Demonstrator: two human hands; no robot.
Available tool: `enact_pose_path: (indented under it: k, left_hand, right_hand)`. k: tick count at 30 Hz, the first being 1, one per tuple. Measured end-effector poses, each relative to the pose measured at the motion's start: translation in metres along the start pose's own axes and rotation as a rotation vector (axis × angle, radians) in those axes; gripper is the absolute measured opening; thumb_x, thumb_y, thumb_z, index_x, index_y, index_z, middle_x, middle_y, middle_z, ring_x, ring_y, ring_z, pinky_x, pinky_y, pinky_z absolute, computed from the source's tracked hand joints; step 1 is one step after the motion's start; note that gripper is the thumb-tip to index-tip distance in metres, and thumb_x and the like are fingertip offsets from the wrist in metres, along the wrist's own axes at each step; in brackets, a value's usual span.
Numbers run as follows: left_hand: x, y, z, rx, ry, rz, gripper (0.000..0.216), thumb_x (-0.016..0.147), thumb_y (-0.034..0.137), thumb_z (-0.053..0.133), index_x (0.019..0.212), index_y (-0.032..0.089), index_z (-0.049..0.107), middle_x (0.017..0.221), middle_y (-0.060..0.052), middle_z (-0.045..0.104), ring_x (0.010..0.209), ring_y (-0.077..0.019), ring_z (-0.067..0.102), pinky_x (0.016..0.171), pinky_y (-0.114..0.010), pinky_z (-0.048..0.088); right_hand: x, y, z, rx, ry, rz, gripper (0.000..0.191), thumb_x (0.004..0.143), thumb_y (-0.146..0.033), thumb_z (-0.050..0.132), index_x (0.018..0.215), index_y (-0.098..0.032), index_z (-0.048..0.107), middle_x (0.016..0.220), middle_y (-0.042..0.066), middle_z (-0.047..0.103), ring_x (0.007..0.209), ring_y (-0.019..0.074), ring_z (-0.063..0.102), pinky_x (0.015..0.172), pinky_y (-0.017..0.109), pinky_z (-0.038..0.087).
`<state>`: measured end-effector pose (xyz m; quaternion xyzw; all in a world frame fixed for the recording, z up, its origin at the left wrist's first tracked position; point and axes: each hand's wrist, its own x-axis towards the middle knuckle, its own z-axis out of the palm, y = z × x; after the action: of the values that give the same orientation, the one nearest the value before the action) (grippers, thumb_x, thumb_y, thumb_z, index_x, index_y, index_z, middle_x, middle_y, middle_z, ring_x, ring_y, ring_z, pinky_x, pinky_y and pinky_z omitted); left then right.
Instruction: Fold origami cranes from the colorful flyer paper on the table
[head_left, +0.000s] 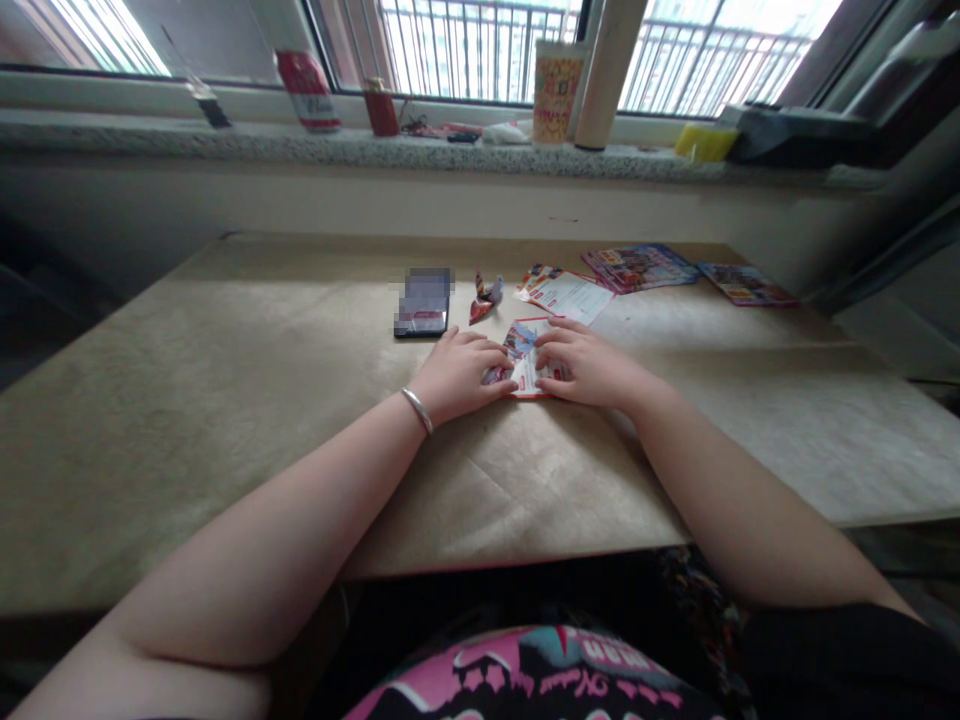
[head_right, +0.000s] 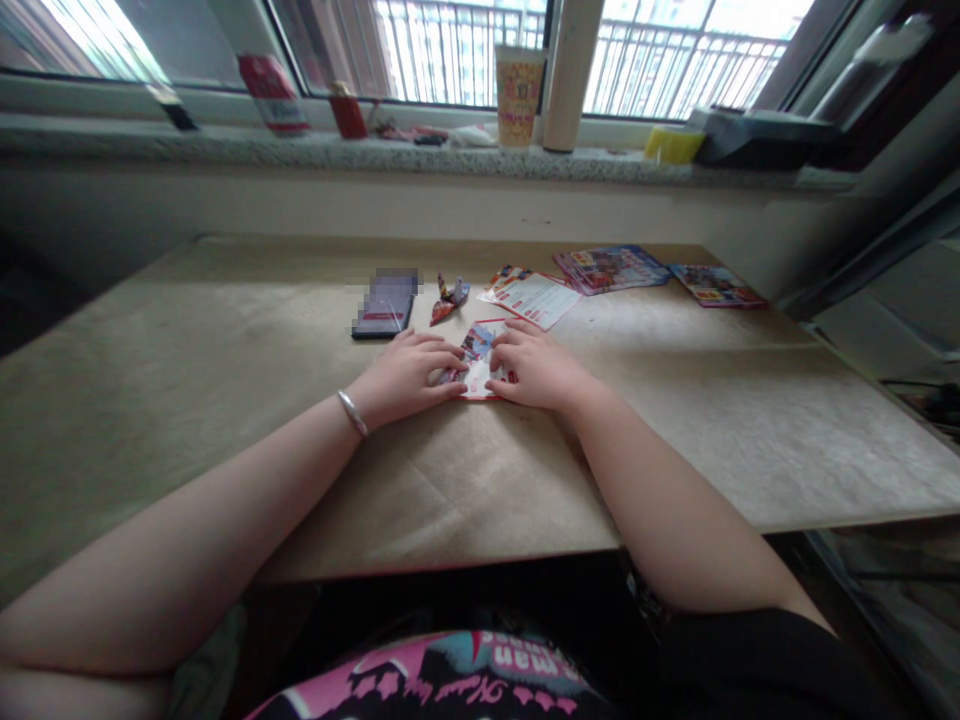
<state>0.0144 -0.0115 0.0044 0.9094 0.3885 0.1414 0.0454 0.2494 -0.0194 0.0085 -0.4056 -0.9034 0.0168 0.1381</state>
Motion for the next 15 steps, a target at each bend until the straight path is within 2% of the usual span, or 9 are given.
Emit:
enact_pose_path:
  k: [4, 6, 12, 15]
  left_hand:
    - [-0.0023, 0.0019, -0.0007, 0.088, 0.015, -0.062, 0.046, 0.081, 0.057, 0.064, 0.114, 0.025, 0.069, 0.146, -0.009, 0.048, 0.133, -0.0337, 0.043, 0.113, -0.058, 0.023]
    - [-0.0029, 0.0018, -0.0001, 0.117, 0.009, -0.073, 0.051, 0.08, 0.058, 0.064, 0.118, 0.024, 0.067, 0.149, -0.011, 0.043, 0.134, -0.0351, 0.041, 0.113, -0.058, 0.024]
    - [-0.0026, -0.0036, 0.0039, 0.181, 0.052, -0.066, 0.047, 0.086, 0.055, 0.058, 0.12, 0.025, 0.067, 0.141, -0.01, 0.053, 0.127, -0.0331, 0.048, 0.109, -0.054, 0.031]
    - [-0.0014, -0.0052, 0.0041, 0.183, 0.072, -0.008, 0.041, 0.088, 0.051, 0.056, 0.115, 0.023, 0.07, 0.128, -0.01, 0.062, 0.117, -0.0301, 0.055, 0.102, -0.047, 0.039]
  right_hand:
    - [0.0, 0.0016, 0.0021, 0.036, -0.025, -0.018, 0.039, 0.08, -0.046, 0.067, 0.108, -0.019, 0.071, 0.124, 0.012, 0.065, 0.133, 0.0321, 0.044, 0.112, 0.05, 0.035]
    - [-0.0005, 0.0019, 0.0025, 0.049, -0.036, -0.023, 0.048, 0.08, -0.048, 0.066, 0.117, -0.018, 0.069, 0.128, 0.013, 0.063, 0.133, 0.0317, 0.044, 0.113, 0.049, 0.034]
    - [-0.0014, -0.0004, 0.0008, 0.059, -0.047, 0.006, 0.059, 0.076, -0.049, 0.07, 0.126, -0.02, 0.064, 0.134, 0.013, 0.059, 0.132, 0.0311, 0.046, 0.112, 0.049, 0.035]
    - [-0.0012, -0.0003, -0.0002, 0.069, -0.059, 0.003, 0.052, 0.077, -0.047, 0.068, 0.123, -0.021, 0.066, 0.134, 0.012, 0.06, 0.127, 0.0291, 0.051, 0.109, 0.047, 0.039]
